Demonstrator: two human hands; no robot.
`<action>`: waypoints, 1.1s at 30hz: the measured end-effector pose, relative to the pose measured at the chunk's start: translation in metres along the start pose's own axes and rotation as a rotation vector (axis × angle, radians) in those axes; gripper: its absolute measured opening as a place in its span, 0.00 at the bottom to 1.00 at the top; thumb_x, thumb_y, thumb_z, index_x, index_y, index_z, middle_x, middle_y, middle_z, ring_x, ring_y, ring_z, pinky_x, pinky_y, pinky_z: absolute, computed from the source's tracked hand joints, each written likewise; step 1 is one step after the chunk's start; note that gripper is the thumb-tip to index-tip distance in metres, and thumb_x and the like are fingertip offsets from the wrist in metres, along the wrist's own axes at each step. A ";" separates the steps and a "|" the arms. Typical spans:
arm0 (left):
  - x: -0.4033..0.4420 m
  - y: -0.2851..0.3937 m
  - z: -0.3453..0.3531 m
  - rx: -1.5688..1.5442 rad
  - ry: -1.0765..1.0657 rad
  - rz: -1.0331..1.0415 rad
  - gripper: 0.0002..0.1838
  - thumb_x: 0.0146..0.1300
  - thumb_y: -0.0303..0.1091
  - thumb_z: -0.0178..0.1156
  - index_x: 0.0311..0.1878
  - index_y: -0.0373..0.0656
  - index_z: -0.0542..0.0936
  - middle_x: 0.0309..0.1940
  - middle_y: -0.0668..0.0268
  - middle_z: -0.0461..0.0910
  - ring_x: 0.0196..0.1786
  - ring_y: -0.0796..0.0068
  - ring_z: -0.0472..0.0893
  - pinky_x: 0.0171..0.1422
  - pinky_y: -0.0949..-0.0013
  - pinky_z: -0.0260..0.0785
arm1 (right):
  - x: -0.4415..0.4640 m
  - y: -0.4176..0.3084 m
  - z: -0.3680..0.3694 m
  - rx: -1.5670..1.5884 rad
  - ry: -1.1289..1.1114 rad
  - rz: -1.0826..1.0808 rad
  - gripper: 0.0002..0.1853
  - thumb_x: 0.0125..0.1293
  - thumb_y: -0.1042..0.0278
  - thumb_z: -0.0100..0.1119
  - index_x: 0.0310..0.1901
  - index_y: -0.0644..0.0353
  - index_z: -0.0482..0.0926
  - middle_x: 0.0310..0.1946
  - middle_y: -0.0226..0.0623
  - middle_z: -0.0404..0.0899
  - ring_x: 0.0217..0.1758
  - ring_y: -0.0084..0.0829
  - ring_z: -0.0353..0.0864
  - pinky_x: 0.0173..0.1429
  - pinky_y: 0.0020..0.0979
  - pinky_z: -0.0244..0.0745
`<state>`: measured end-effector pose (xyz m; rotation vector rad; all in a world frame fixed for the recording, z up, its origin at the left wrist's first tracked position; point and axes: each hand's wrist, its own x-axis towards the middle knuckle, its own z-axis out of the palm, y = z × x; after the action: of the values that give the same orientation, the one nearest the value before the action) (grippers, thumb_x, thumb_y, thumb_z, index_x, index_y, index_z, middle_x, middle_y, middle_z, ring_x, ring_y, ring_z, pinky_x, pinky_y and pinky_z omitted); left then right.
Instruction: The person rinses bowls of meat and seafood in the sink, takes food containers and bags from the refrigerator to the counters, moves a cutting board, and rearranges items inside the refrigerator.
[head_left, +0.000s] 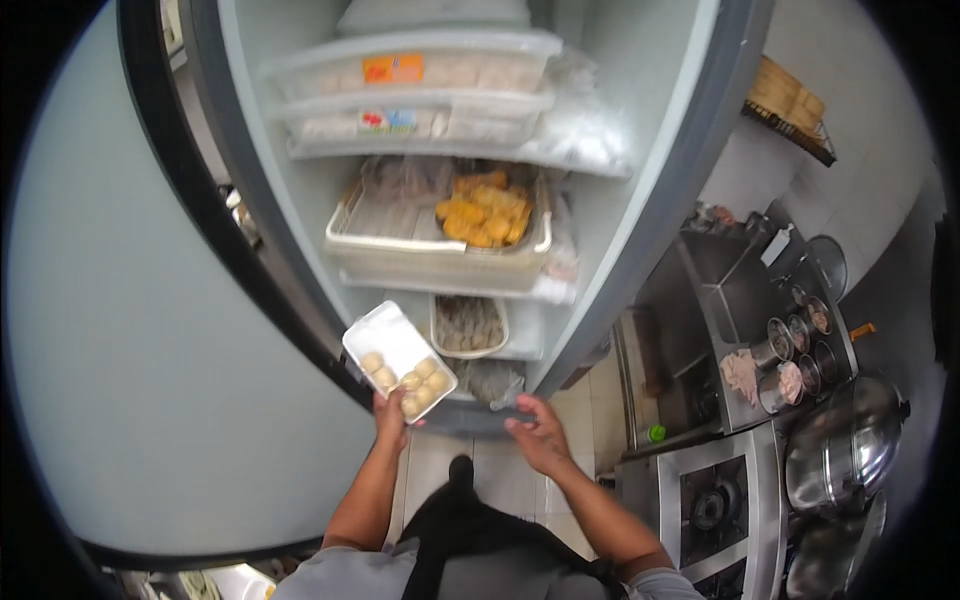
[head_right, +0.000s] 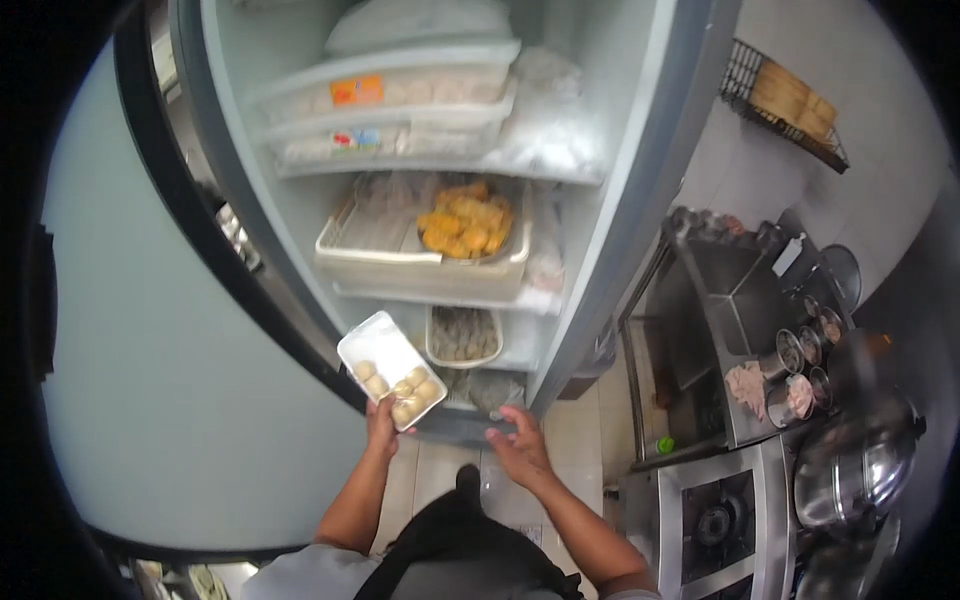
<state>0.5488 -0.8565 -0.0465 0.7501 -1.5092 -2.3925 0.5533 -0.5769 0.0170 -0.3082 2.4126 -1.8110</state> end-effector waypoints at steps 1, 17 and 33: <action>0.015 0.009 -0.002 0.070 0.055 0.027 0.28 0.58 0.37 0.57 0.61 0.45 0.63 0.47 0.56 0.77 0.39 0.63 0.84 0.17 0.65 0.77 | 0.009 -0.029 -0.022 -0.021 0.107 -0.135 0.24 0.60 0.66 0.64 0.56 0.63 0.70 0.56 0.41 0.70 0.55 0.31 0.73 0.52 0.29 0.72; 0.214 0.016 -0.007 0.367 0.069 -0.046 0.22 0.53 0.37 0.65 0.50 0.38 0.77 0.34 0.62 0.80 0.26 0.71 0.78 0.17 0.65 0.65 | 0.316 -0.404 -0.145 -0.802 0.636 -0.564 0.13 0.59 0.68 0.58 0.43 0.68 0.74 0.42 0.54 0.78 0.48 0.52 0.77 0.52 0.42 0.72; 0.177 0.003 0.001 1.004 0.135 0.276 0.41 0.47 0.41 0.67 0.66 0.38 0.66 0.69 0.38 0.53 0.70 0.39 0.55 0.73 0.50 0.49 | 0.474 -0.391 -0.166 -1.251 0.226 -0.388 0.21 0.55 0.60 0.61 0.45 0.67 0.74 0.44 0.54 0.78 0.51 0.49 0.78 0.53 0.41 0.73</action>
<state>0.3980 -0.9339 -0.0971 0.7539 -2.5254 -1.2548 0.0947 -0.6334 0.4551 -0.6981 3.4870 -0.1037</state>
